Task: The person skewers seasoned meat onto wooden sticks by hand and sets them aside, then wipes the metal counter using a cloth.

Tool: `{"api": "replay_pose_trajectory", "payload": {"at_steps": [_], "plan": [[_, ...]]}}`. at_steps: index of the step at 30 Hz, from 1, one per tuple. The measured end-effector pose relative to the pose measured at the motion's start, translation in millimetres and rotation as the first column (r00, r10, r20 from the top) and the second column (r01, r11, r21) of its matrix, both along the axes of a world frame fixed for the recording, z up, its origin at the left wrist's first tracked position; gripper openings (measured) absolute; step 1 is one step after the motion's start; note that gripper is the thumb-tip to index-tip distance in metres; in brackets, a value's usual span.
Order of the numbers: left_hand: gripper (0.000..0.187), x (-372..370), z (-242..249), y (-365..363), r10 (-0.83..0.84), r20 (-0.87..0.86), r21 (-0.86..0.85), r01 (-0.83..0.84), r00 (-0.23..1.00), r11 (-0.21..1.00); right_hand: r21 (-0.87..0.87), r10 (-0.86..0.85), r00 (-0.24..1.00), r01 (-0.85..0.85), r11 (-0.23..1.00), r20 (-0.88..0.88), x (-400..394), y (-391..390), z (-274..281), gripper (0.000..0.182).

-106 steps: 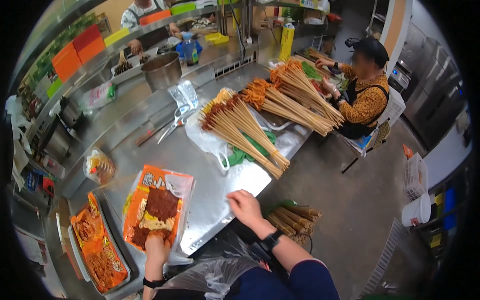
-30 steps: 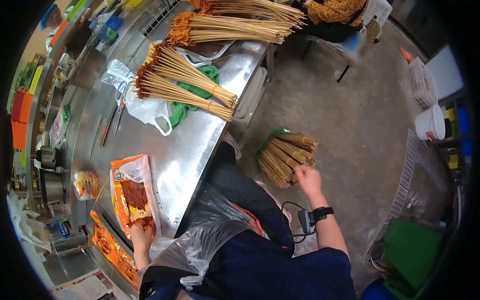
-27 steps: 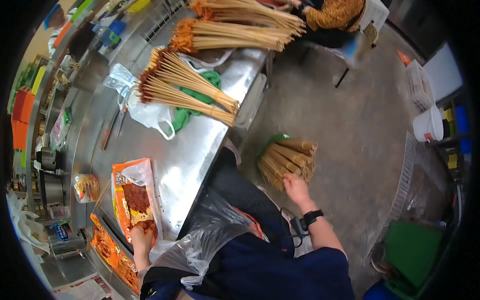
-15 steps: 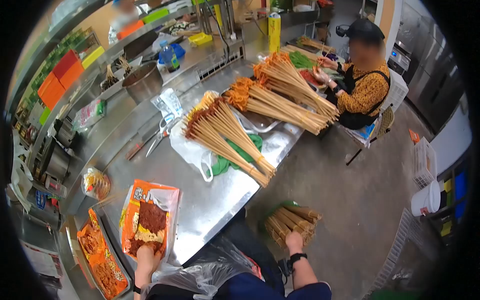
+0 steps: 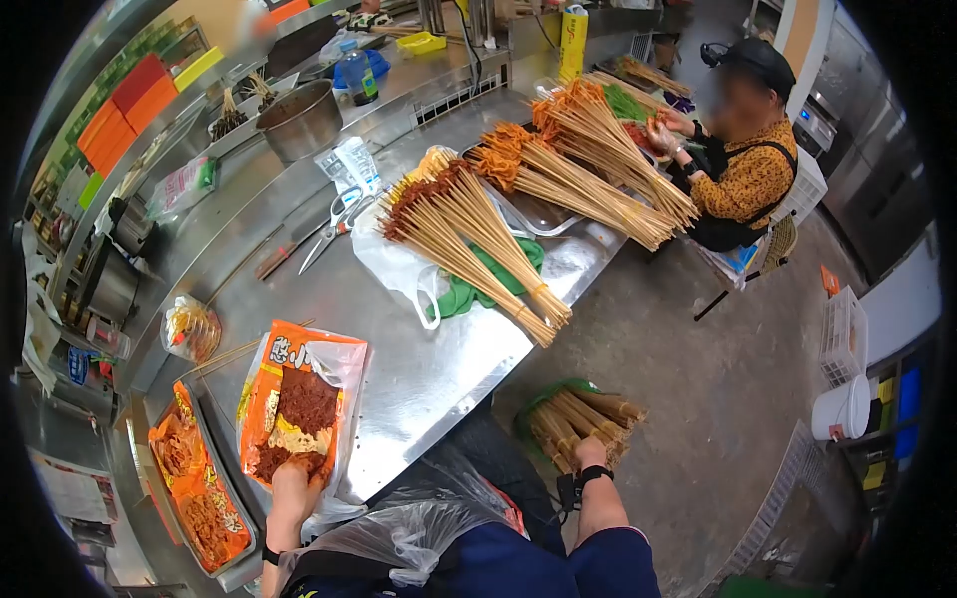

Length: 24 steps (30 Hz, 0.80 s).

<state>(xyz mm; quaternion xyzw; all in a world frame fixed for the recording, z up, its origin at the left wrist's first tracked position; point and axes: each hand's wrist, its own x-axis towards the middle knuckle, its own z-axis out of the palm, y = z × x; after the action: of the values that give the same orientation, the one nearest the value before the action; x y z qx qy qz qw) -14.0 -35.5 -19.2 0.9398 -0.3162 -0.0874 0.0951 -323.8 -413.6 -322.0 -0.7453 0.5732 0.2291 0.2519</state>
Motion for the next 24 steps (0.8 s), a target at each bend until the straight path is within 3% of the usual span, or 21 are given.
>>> {"api": "replay_pose_trajectory", "payload": {"at_steps": [4,7,10,11,12,14,15,18,20,24], "plan": [[0.020,2,-6,1,-0.008,0.019,-0.044,0.009,1.000,0.999,0.013,-0.063,0.997,0.063,0.998,0.032,-6,5,50,0.043],[0.020,0,0,0,-0.020,0.008,-0.045,0.020,1.000,0.999,-0.065,-0.059,0.989,0.069,0.996,0.137,-43,-3,50,0.043],[0.019,2,-4,4,-0.018,-0.014,-0.053,0.017,1.000,0.998,0.123,0.069,0.997,-0.065,0.990,-0.022,-46,7,178,0.042],[0.019,3,-4,5,-0.017,-0.013,-0.058,0.016,1.000,0.998,0.228,0.098,0.994,-0.085,0.970,-0.049,-50,11,211,0.043],[0.018,2,-5,5,-0.022,0.001,-0.081,0.022,1.000,0.996,0.224,0.098,0.994,-0.084,0.971,-0.052,-61,13,223,0.043],[0.017,0,-7,5,-0.028,0.002,-0.113,0.028,1.000,0.993,0.501,-0.192,0.980,0.136,0.855,0.061,-91,17,233,0.040],[0.017,0,-5,4,-0.028,0.003,-0.120,0.028,1.000,0.992,0.494,-0.187,0.981,0.136,0.859,0.054,-100,20,221,0.040],[0.018,-2,-1,4,0.004,-0.005,-0.096,-0.004,1.000,0.995,0.497,-0.043,0.997,0.067,0.865,-0.061,-101,20,190,0.035],[0.020,0,-5,9,-0.004,-0.017,-0.052,0.003,1.000,0.999,0.448,0.219,0.947,-0.095,0.889,-0.235,-73,32,189,0.032],[0.022,-2,-8,13,0.028,-0.035,-0.047,-0.029,0.999,0.998,0.406,0.271,0.917,-0.137,0.903,-0.294,-43,35,193,0.026]]}}
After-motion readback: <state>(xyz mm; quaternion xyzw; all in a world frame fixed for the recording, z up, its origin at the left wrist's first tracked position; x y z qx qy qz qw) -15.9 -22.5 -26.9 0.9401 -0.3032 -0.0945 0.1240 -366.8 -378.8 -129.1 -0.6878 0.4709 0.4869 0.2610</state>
